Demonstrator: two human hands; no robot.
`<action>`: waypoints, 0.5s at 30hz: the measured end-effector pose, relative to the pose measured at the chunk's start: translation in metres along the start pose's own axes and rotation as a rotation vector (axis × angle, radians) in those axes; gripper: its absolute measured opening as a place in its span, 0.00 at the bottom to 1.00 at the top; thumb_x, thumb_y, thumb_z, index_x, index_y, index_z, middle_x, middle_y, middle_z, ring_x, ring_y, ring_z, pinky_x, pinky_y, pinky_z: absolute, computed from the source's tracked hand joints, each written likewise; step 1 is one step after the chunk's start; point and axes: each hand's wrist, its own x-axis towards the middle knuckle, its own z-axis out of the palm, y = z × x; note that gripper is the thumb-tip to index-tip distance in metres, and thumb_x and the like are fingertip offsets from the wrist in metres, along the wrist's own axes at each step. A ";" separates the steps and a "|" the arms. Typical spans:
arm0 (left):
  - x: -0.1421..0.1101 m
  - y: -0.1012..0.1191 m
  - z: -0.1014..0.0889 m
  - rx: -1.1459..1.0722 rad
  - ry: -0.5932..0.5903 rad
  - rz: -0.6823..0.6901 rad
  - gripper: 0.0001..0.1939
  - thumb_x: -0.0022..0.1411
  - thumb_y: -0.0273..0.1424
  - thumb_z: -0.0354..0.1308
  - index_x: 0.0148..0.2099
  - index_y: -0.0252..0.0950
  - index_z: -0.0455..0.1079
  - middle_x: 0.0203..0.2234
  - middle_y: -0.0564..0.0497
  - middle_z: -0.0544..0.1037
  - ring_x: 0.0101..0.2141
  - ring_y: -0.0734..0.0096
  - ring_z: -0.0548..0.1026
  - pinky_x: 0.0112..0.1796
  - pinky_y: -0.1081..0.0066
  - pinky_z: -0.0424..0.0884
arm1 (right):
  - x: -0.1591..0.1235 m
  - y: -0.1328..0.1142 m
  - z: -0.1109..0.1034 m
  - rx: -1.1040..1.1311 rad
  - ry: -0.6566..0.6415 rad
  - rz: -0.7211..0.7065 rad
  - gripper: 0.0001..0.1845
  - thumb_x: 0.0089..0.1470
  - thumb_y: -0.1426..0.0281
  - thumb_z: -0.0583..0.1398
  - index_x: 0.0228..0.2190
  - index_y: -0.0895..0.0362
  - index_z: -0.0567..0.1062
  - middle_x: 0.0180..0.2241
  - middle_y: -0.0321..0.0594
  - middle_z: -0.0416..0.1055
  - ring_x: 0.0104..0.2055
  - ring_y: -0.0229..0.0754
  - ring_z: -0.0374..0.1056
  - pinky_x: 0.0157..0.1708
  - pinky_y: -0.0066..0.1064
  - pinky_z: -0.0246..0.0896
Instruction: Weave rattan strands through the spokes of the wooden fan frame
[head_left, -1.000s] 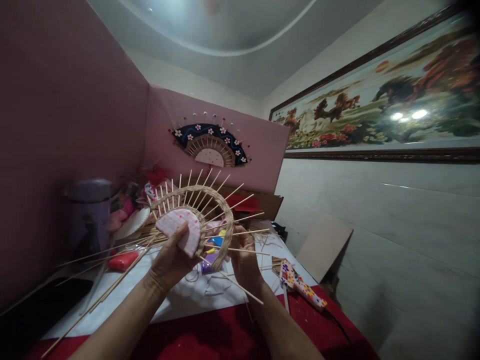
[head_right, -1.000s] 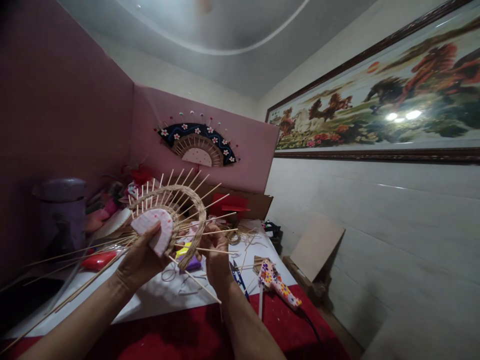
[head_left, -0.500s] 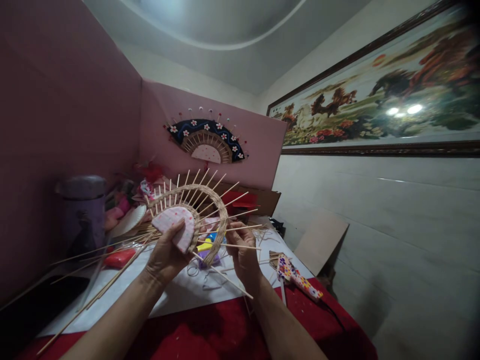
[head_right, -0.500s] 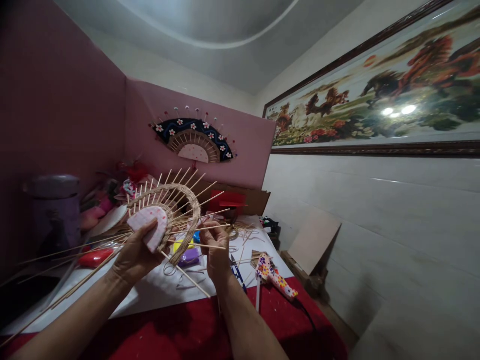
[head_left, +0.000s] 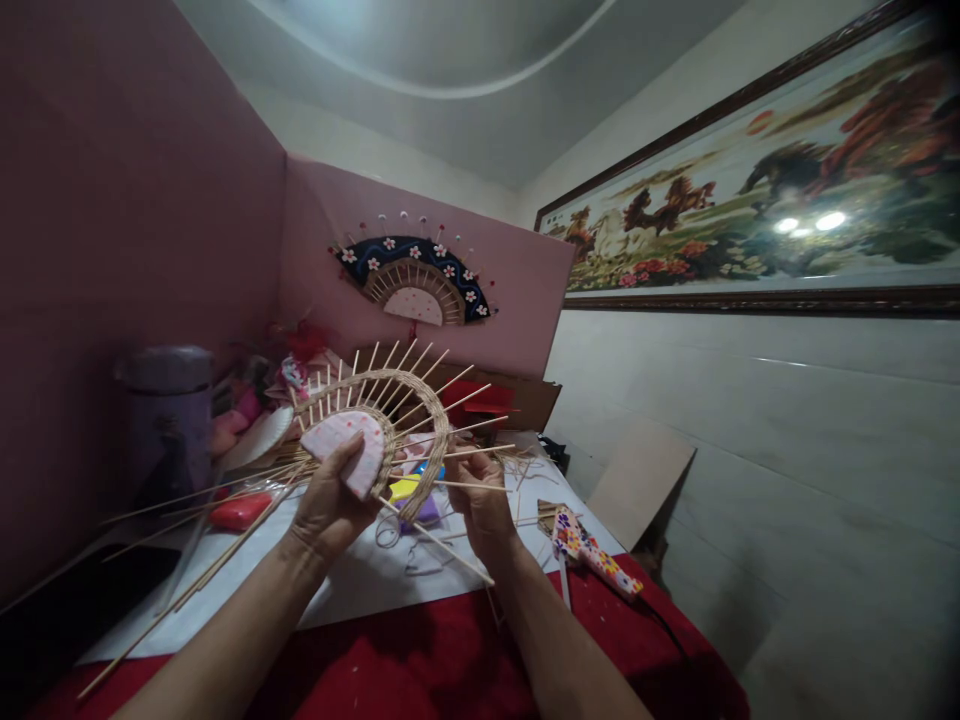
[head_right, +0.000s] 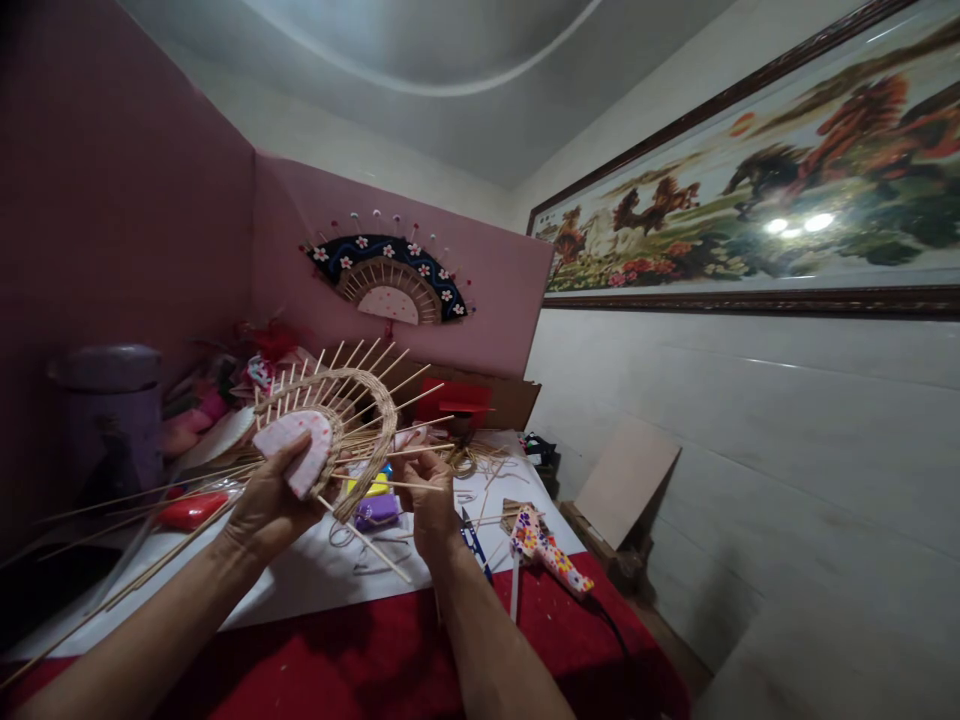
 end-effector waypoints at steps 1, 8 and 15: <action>0.001 0.000 -0.002 0.002 -0.028 0.017 0.05 0.54 0.26 0.55 0.35 0.34 0.69 0.22 0.50 0.77 0.21 0.71 0.74 0.23 0.71 0.73 | 0.000 -0.001 0.000 -0.006 0.004 0.004 0.10 0.43 0.65 0.63 0.24 0.58 0.69 0.14 0.24 0.48 0.15 0.27 0.38 0.14 0.23 0.30; 0.009 0.002 -0.009 -0.003 -0.067 0.100 0.04 0.53 0.24 0.56 0.34 0.34 0.69 0.22 0.52 0.77 0.20 0.71 0.74 0.22 0.70 0.74 | -0.002 -0.010 -0.005 -0.042 -0.033 -0.021 0.09 0.43 0.66 0.63 0.26 0.59 0.73 0.14 0.25 0.47 0.16 0.27 0.36 0.15 0.24 0.29; 0.009 0.004 -0.008 0.024 -0.022 0.112 0.03 0.53 0.26 0.57 0.32 0.35 0.69 0.20 0.54 0.76 0.18 0.72 0.73 0.20 0.69 0.73 | 0.000 -0.013 -0.008 -0.253 0.013 -0.149 0.07 0.42 0.67 0.63 0.25 0.58 0.75 0.17 0.31 0.60 0.18 0.29 0.47 0.16 0.23 0.38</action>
